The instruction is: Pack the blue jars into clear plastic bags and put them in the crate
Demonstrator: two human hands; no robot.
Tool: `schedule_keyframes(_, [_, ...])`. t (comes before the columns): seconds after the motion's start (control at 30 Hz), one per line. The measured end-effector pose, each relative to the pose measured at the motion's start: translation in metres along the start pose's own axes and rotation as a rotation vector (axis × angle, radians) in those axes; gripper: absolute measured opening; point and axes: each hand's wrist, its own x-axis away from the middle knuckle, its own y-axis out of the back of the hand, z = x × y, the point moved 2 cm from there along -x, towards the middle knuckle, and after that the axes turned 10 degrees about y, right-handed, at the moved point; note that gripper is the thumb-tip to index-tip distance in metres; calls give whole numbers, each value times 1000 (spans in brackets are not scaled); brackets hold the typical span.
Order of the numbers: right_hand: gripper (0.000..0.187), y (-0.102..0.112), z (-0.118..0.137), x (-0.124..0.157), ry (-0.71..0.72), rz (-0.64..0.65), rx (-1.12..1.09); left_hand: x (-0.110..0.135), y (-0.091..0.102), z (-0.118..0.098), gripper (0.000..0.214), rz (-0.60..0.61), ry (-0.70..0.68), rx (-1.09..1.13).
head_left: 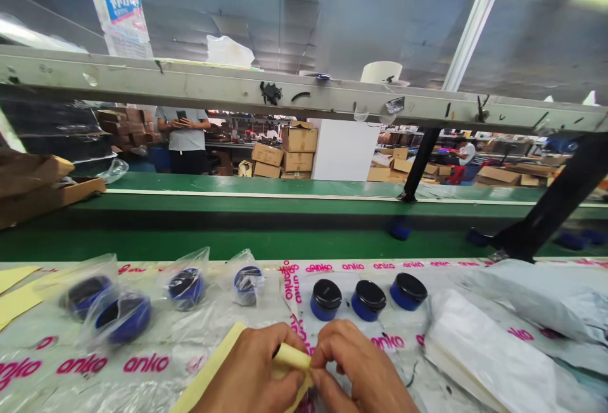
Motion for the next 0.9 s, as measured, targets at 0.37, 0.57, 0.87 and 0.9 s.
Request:
schedule_keyframes(0.37, [26,27,-8,3,-466,-7,-354,-26,-4,-32,19,216,48,252])
schedule_keyframes(0.57, [37,46,-24,15,-665,-257,-688,-44,-15,-28,32,334,158,277])
schedule_keyframes(0.87, [43,63,-26,22,-885,-477,-869,-40,-10,-14,72,72,-90,-293])
schedule_keyframes(0.9, [43,64,-28,23,-885,-481,-864,-40,-9,-11,69,69,-97,-309])
